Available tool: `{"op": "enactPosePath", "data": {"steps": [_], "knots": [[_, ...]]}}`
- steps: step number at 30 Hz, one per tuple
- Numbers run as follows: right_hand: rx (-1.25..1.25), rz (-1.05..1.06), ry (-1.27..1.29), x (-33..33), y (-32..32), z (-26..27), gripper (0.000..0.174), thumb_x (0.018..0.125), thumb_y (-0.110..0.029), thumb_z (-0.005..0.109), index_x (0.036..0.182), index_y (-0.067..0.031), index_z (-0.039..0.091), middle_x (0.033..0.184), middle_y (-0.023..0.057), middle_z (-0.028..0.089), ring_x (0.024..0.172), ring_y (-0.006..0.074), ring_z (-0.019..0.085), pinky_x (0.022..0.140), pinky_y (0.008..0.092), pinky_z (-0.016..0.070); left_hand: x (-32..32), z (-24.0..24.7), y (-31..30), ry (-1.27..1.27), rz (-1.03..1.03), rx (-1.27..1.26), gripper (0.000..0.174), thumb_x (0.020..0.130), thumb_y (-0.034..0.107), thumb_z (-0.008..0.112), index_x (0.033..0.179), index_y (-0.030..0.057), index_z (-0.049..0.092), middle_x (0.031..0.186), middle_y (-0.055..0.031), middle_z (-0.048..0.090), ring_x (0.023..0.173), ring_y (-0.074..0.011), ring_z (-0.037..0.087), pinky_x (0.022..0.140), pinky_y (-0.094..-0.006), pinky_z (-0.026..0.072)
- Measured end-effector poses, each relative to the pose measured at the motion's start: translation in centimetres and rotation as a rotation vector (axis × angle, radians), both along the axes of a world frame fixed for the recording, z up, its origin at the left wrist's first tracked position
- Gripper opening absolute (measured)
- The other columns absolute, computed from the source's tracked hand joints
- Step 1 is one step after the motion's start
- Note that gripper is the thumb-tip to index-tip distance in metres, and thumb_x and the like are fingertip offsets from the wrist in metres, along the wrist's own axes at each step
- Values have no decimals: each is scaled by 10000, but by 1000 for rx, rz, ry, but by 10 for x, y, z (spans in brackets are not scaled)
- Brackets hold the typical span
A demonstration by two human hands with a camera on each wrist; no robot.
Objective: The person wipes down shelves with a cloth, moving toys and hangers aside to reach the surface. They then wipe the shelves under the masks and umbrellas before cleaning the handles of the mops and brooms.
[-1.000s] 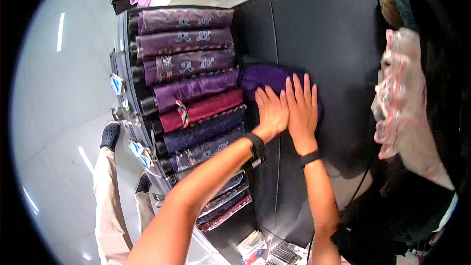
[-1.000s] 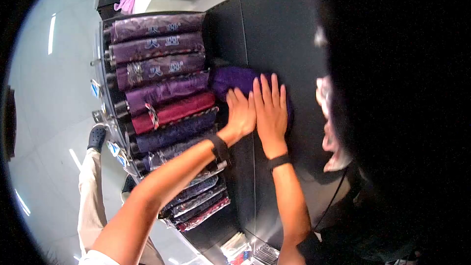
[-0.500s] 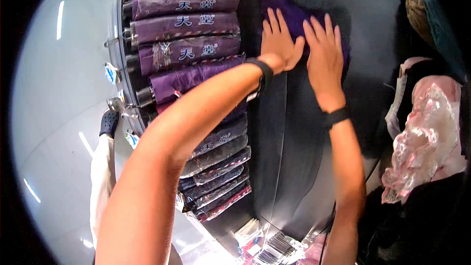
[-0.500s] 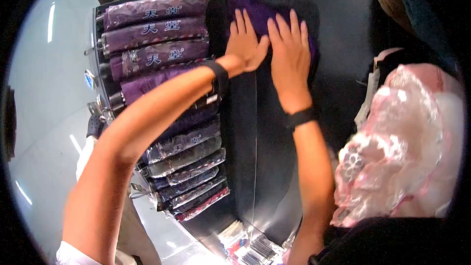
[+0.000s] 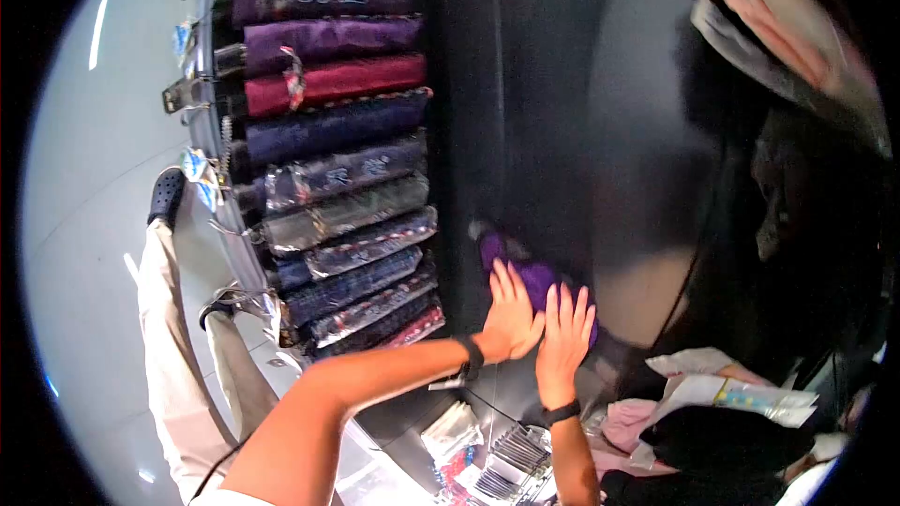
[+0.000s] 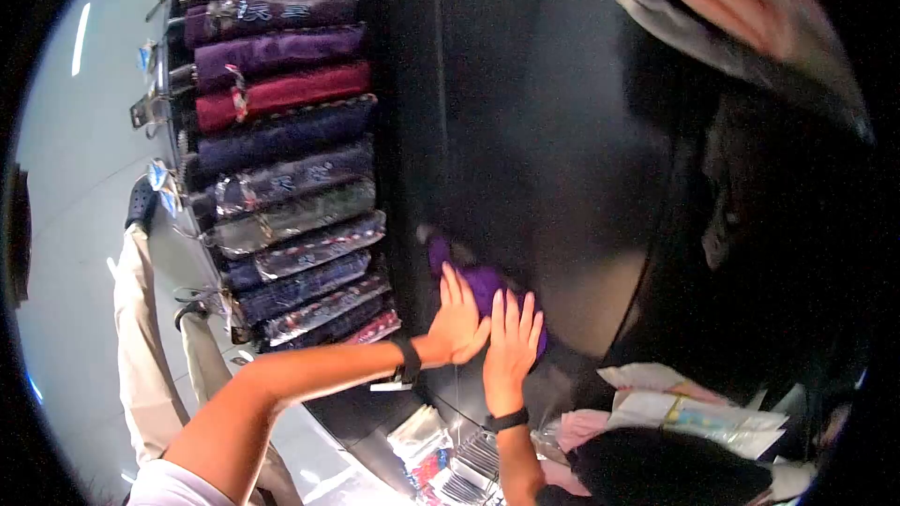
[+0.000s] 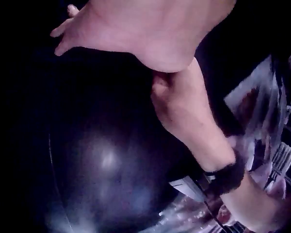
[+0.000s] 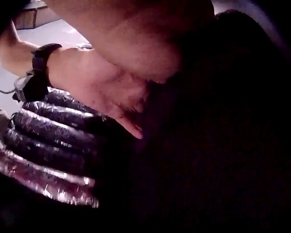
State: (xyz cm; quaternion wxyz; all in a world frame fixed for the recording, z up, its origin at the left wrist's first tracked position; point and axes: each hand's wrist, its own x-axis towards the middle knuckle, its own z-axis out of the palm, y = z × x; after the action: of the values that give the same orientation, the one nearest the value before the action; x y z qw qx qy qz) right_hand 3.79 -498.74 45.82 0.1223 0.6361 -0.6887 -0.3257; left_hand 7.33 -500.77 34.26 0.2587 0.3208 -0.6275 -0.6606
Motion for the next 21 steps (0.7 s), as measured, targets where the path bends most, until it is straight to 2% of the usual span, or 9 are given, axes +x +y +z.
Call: {"op": "enactPosePath", "data": {"steps": [2, 3, 7, 9, 11, 14, 15, 16, 21], "knots": [[55, -81, 94, -7, 58, 20, 518, 886, -136, 504, 1400, -112, 450, 1378, 90, 475, 1366, 365, 339, 1121, 532, 244, -10, 11, 66, 121, -7, 32, 806, 896, 389, 417, 1287, -297, 258, 1376, -497, 195, 1328, -642, 67, 1124, -620, 116], [25, -129, 36, -14, 89, 25, 684, 743, -12, 610, 1400, -86, 436, 1374, 137, 455, 1364, 416, 317, 1121, 562, 232, -9, 14, 86, 136, -86, -11, 794, 903, 395, 415, 1275, -294, 287, 1358, -501, 223, 1318, -645, 92, 1118, -620, 127], [-151, -41, 195, -41, 174, 26, 685, 750, -18, 599, 1407, -43, 406, 1391, 167, 423, 1361, 475, 276, 1129, 594, 206, -23, 28, 119, 99, -157, -244, 786, 917, 409, 426, 1293, -268, 293, 1369, -477, 229, 1327, -622, 105, 1105, -633, 133], [-154, -204, 180, -45, 181, 38, 641, 797, -27, 559, 1415, -24, 388, 1442, 185, 369, 1378, 500, 224, 1128, 622, 174, -20, 43, 125, 203, -20, -159, 811, 922, 410, 431, 1333, -258, 224, 1406, -459, 180, 1343, -610, 77, 1111, -627, 126], [-283, -45, 19, -8, 138, 51, 614, 835, -58, 534, 1426, -20, 373, 1477, 185, 334, 1390, 503, 198, 1128, 623, 166, -11, 45, 104, 319, -276, -96, 807, 933, 397, 424, 1360, -242, 179, 1414, -450, 163, 1351, -603, 62, 1116, -621, 116], [-307, -205, 209, -29, 96, 42, 537, 926, -140, 480, 1436, -19, 360, 1511, 175, 300, 1403, 494, 178, 1128, 618, 164, 0, 71, 45, 254, 122, -126, 769, 934, 356, 424, 1379, -220, 177, 1440, -420, 168, 1375, -564, 71, 1116, -621, 109], [-380, -135, 186, -29, 68, 40, 523, 939, -173, 483, 1427, -21, 376, 1504, 171, 321, 1399, 487, 197, 1126, 608, 181, -3, 67, 19, 136, 66, -309, 765, 927, 345, 430, 1386, -213, 179, 1446, -421, 158, 1379, -556, 75, 1113, -625, 109], [-449, -66, 166, -28, 39, 39, 511, 952, -206, 487, 1419, -22, 392, 1496, 168, 343, 1396, 480, 216, 1124, 597, 199, 9, 72, -15, 354, 228, -164, 780, 827, 237, 495, 1384, -206, 175, 1456, -435, 92, 1379, -582, 27, 1121, -632, 92], [-558, 171, 147, 4, -144, 26, 495, 927, -233, 531, 1391, -77, 457, 1464, 133, 409, 1354, 441, 335, 1130, 550, 236, 21, 68, -171, 105, 451, -224, 773, 903, 314, 451, 1389, -216, 167, 1463, -419, 119, 1352, -603, 67, 1112, -622, 144]]}}
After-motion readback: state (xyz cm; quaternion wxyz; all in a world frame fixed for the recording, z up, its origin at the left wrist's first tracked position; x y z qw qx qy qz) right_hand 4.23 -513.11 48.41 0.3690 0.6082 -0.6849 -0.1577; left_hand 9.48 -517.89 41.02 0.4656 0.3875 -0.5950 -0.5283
